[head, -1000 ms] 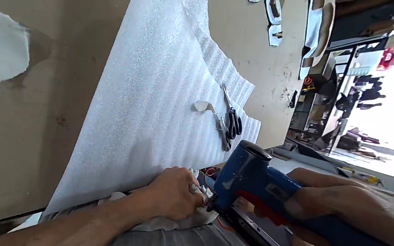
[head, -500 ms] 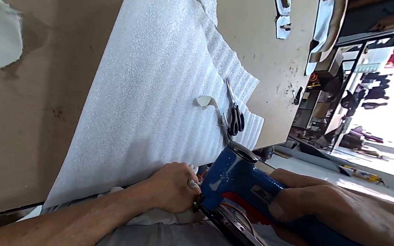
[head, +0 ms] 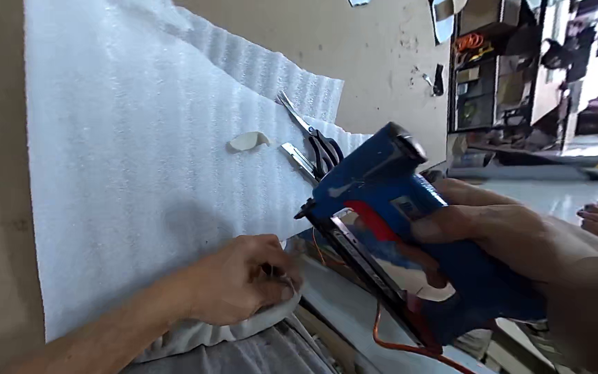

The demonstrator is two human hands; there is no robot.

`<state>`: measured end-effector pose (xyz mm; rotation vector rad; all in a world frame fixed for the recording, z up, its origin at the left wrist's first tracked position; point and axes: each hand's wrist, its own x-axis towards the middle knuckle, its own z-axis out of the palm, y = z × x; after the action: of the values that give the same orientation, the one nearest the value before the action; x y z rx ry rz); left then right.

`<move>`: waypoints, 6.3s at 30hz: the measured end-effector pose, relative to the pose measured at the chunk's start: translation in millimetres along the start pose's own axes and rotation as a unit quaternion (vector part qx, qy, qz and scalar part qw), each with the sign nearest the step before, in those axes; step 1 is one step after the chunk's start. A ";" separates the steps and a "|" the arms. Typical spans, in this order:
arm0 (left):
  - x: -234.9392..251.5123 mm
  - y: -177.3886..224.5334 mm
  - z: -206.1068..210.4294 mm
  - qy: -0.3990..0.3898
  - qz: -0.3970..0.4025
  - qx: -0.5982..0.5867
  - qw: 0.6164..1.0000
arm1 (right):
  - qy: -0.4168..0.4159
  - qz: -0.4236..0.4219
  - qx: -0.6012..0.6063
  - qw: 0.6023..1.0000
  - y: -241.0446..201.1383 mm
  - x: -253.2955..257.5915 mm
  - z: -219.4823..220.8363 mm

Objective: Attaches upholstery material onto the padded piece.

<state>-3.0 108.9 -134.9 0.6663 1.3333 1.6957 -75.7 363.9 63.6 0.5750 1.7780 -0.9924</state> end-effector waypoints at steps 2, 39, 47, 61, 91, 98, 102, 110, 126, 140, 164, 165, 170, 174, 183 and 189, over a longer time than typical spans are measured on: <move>-0.2 -7.0 6.1 0.035 0.027 -0.037 0.998 | -0.002 0.013 -0.007 1.000 12.1 4.4 1.6; -9.5 -9.4 -1.5 0.056 -0.141 -0.083 0.985 | -0.132 0.171 -0.020 0.976 -29.5 8.6 -5.0; -78.4 8.1 7.4 0.098 -0.136 0.074 0.983 | 0.231 -0.190 -0.568 0.767 -3.4 59.5 -22.1; -65.1 37.3 -23.3 0.290 -0.077 0.079 0.951 | 0.161 -0.475 -0.130 0.855 88.0 108.8 62.1; -45.6 118.7 88.8 0.351 -0.096 0.082 0.928 | -0.101 -0.360 0.205 0.904 182.0 7.3 69.6; -38.9 119.7 103.2 0.378 -0.115 0.068 0.916 | 0.102 -0.472 -0.050 0.874 217.2 25.5 73.2; -37.5 123.6 115.0 0.372 -0.106 0.088 0.918 | 0.165 -0.489 0.021 0.856 225.6 56.9 121.5; -52.5 111.8 59.0 0.342 -0.157 0.109 0.920 | 0.045 -0.463 0.045 0.884 193.7 67.3 140.8; -25.0 94.4 -6.1 0.240 -0.215 -0.106 0.941 | 0.094 -0.265 0.153 0.947 155.1 53.6 132.2; -55.0 110.5 65.1 0.207 -0.125 0.148 0.959 | 0.181 -0.462 0.372 0.785 192.2 93.3 210.3; -21.4 32.3 26.7 0.194 0.003 -0.136 0.972 | 0.424 -0.488 0.335 0.686 178.1 137.0 191.7; -22.2 32.1 28.2 0.199 -0.004 -0.142 0.970 | 0.505 -0.460 0.290 0.670 172.5 131.8 192.3; -25.2 35.0 36.6 0.232 -0.064 -0.181 0.954 | 0.612 -0.456 0.164 0.625 129.4 128.0 216.5; -27.8 33.0 31.9 0.239 -0.071 -0.220 0.943 | 0.636 -0.455 0.081 0.618 109.8 115.1 225.6; -27.9 29.0 29.2 0.235 0.009 -0.212 0.949 | 0.402 -0.446 -0.070 0.797 61.4 49.8 195.9; -32.9 34.1 14.1 0.284 -0.001 0.060 0.957 | -0.043 -0.235 -0.260 0.936 34.2 42.1 118.7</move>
<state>14.6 85.2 -95.2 0.2407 1.8408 1.8932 -4.9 281.9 -9.2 -0.2352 2.0355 -0.7834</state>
